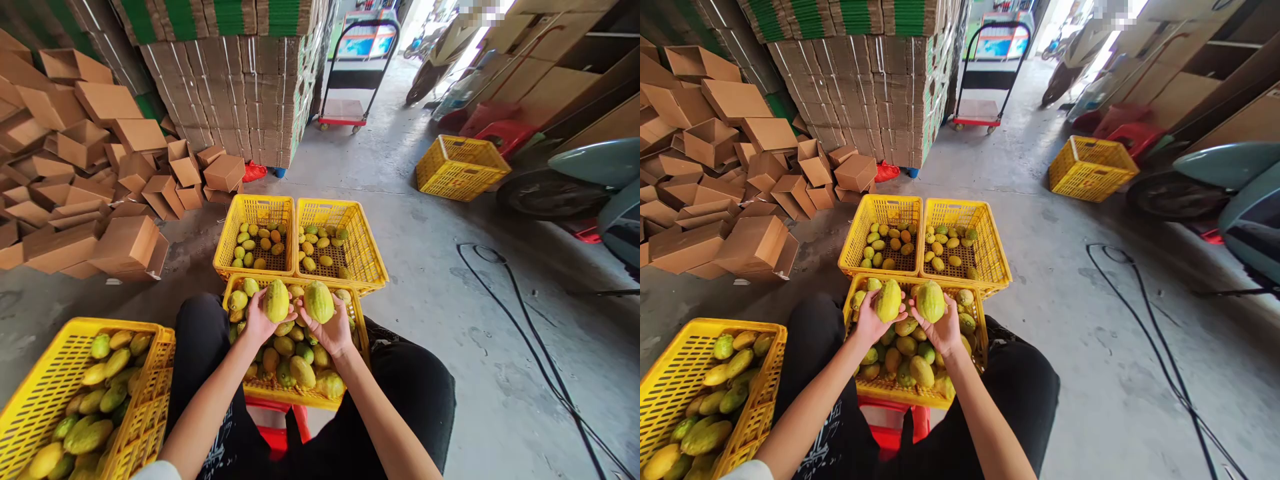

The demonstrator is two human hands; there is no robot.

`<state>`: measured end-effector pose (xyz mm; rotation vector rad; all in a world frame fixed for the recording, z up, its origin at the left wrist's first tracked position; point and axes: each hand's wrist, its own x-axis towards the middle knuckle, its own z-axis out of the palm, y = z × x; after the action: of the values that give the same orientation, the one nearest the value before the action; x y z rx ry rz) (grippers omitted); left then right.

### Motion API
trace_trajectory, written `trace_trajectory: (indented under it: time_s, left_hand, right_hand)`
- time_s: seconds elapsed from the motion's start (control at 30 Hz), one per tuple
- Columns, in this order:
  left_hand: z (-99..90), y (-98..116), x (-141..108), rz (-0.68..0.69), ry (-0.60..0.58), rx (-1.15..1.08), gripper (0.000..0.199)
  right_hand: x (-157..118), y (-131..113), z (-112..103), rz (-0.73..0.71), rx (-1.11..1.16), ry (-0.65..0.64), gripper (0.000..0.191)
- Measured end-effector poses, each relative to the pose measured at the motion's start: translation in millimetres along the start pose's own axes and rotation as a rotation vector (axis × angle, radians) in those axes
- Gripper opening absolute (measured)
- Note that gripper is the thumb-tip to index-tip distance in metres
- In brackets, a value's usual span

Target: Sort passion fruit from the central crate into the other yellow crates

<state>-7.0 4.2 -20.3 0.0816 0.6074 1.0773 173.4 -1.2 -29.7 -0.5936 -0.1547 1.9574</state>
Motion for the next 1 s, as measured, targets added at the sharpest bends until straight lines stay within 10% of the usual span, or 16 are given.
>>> trace_trajectory:
  time_s: [1.0]
  left_hand:
    - [-0.3,-5,4,0.01,0.105,-0.023,0.028]
  right_hand:
    - [1,2,5,-0.057,0.0,-0.026,0.031]
